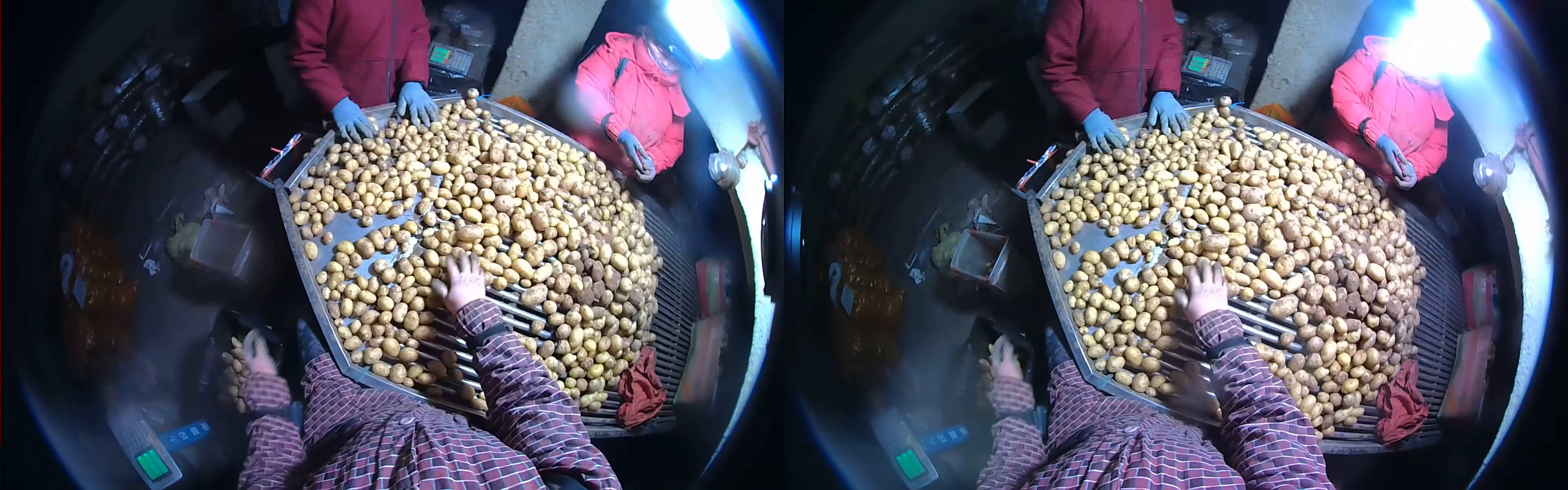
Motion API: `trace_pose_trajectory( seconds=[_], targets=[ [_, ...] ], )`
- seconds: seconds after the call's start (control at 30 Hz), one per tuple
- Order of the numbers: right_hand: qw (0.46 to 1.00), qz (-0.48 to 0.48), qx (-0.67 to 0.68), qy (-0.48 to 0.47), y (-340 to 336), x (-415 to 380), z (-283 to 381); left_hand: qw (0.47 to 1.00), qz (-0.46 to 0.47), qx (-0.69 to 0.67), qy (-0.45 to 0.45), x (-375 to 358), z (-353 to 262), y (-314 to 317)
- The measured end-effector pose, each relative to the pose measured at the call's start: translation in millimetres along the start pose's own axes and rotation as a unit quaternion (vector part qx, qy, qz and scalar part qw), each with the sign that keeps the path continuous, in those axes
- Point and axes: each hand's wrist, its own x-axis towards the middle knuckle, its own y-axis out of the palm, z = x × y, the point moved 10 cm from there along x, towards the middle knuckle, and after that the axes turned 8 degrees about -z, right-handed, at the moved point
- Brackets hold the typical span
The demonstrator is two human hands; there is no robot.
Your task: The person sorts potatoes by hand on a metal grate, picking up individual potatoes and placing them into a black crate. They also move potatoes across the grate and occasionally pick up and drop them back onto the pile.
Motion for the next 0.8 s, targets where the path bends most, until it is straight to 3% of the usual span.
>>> trace_pose_trajectory(
  seconds=[0.03, 0.07, 0.1, 0.13, 0.2, 0.23, 0.27, 0.33, 0.37, 0.4, 0.43, 0.47, 0.53, 0.63, 0.73, 0.77, 0.8],
  targets=[
    [0.993, 0.103, -0.041, -0.032, 7.7, -14.9, 14.5, 0.997, 0.038, -0.057, 0.043, -16.5, -57.9, 41.8],
    [0.989, 0.106, -0.063, -0.08, 29.5, -39.6, 23.4, 0.99, 0.095, -0.05, 0.093, -26.7, -100.9, 81.5],
    [0.987, 0.122, -0.054, -0.091, 33.0, -55.8, 31.6, 0.982, 0.151, -0.105, 0.046, -35.0, -107.3, 127.4],
    [0.984, 0.136, -0.047, -0.102, 31.5, -67.2, 39.4, 0.971, 0.202, -0.104, 0.069, -46.7, -126.8, 166.3],
    [0.982, 0.157, 0.0, -0.104, 23.1, -88.4, 46.3, 0.921, 0.259, 0.018, 0.292, -88.6, -208.0, 220.9],
    [0.976, 0.176, 0.003, -0.131, 10.5, -94.7, 52.3, 0.911, 0.284, 0.031, 0.296, -106.1, -228.5, 245.0],
    [0.966, 0.224, 0.051, -0.121, -9.5, -99.3, 56.2, 0.89, 0.3, 0.1, 0.329, -114.4, -219.5, 272.6],
    [0.955, 0.221, 0.118, -0.16, -17.7, -103.1, 47.0, 0.849, 0.304, 0.249, 0.353, -136.4, -227.2, 304.0],
    [0.928, 0.249, 0.25, -0.119, -19.1, -90.9, 29.3, 0.84, 0.308, 0.245, 0.374, -143.6, -205.1, 322.2],
    [0.94, 0.224, 0.253, -0.042, -13.2, -73.1, -0.6, 0.786, 0.337, 0.336, 0.395, -159.1, -208.4, 323.7],
    [0.962, 0.145, 0.231, 0.014, -36.9, -45.0, -22.5, 0.782, 0.35, 0.343, 0.386, -161.7, -214.2, 323.9],
    [0.976, 0.021, 0.215, -0.008, -43.3, -19.7, -47.4, 0.777, 0.361, 0.352, 0.376, -161.9, -214.2, 325.7],
    [0.987, -0.081, 0.137, 0.018, -46.7, 29.2, -81.3, 0.784, 0.365, 0.356, 0.356, -157.3, -204.2, 325.5],
    [0.995, -0.009, 0.075, 0.066, -14.5, 80.3, -87.9, 0.786, 0.359, 0.381, 0.329, -148.5, -199.5, 330.0],
    [0.995, 0.075, -0.015, 0.065, 7.3, 77.7, -72.5, 0.796, 0.36, 0.371, 0.314, -147.0, -196.4, 331.2],
    [0.995, 0.041, 0.032, 0.081, 16.4, 70.6, -77.5, 0.795, 0.357, 0.374, 0.317, -145.7, -196.3, 331.4],
    [0.992, 0.065, 0.047, 0.097, 23.1, 57.8, -77.4, 0.793, 0.357, 0.381, 0.313, -143.9, -196.2, 331.2]
  ],
)
